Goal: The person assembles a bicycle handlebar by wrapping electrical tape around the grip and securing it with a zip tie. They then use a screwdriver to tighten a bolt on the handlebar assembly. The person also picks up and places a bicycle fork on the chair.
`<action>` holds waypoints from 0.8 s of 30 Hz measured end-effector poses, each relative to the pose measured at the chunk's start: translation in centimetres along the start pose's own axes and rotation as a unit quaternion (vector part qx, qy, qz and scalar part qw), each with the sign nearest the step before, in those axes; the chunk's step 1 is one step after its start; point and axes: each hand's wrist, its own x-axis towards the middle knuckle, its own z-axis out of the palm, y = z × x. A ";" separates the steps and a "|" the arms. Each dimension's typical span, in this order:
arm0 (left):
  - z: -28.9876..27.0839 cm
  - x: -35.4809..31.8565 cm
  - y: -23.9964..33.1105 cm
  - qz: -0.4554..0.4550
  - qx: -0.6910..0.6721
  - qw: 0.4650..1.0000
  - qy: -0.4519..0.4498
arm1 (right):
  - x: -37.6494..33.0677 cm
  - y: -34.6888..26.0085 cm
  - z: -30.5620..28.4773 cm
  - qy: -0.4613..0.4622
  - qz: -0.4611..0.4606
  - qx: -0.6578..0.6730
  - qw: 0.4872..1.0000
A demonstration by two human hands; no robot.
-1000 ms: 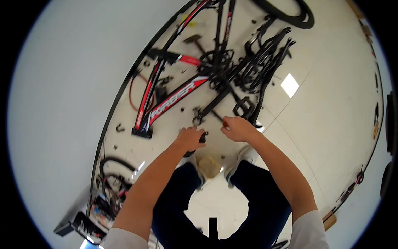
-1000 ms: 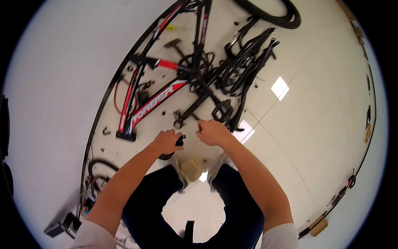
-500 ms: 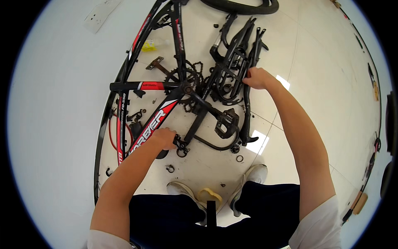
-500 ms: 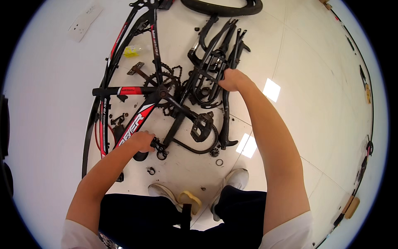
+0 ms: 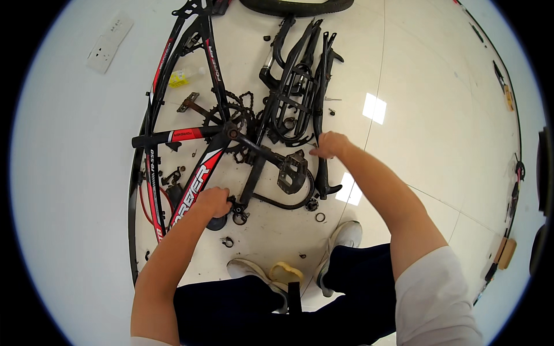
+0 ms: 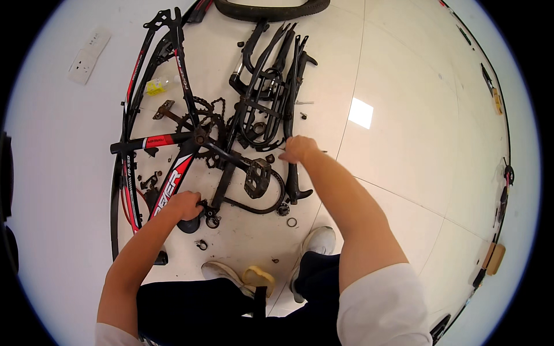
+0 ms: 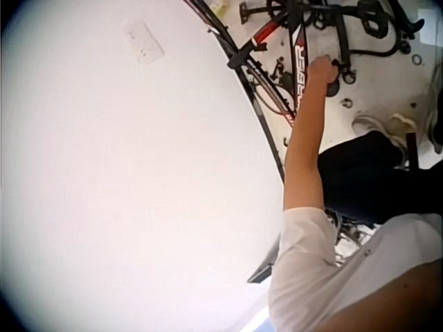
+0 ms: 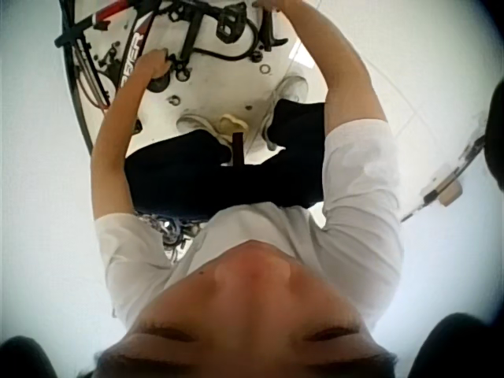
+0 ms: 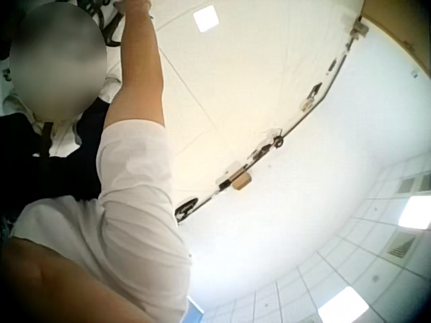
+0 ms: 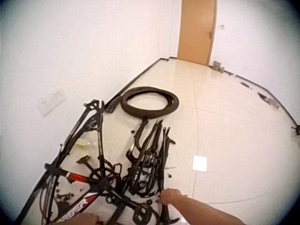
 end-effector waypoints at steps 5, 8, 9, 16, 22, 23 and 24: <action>0.6 -0.2 1.1 0.018 -0.019 0.999 0.031 | -0.5 0.8 1.1 -0.001 0.062 0.053 0.997; -0.2 -0.5 1.0 0.018 -0.021 0.999 0.034 | 0.0 3.9 0.6 -0.100 0.032 0.096 0.990; -0.1 -0.3 0.5 0.017 -0.031 0.999 0.039 | 0.1 4.8 0.4 -0.124 0.021 0.112 0.986; -2.1 0.5 2.3 0.017 -0.087 0.993 0.084 | -2.7 11.9 3.0 -0.068 0.012 0.113 0.991; -2.0 0.8 4.3 0.035 -0.059 0.996 0.051 | -1.4 13.0 2.1 -0.144 0.020 -0.001 0.989; -1.8 1.0 4.6 0.038 -0.057 0.996 0.052 | -1.3 13.1 1.4 -0.154 0.029 0.004 0.988; -1.8 0.9 4.8 0.040 -0.055 0.996 0.053 | -1.0 13.1 0.9 -0.164 0.036 0.010 0.986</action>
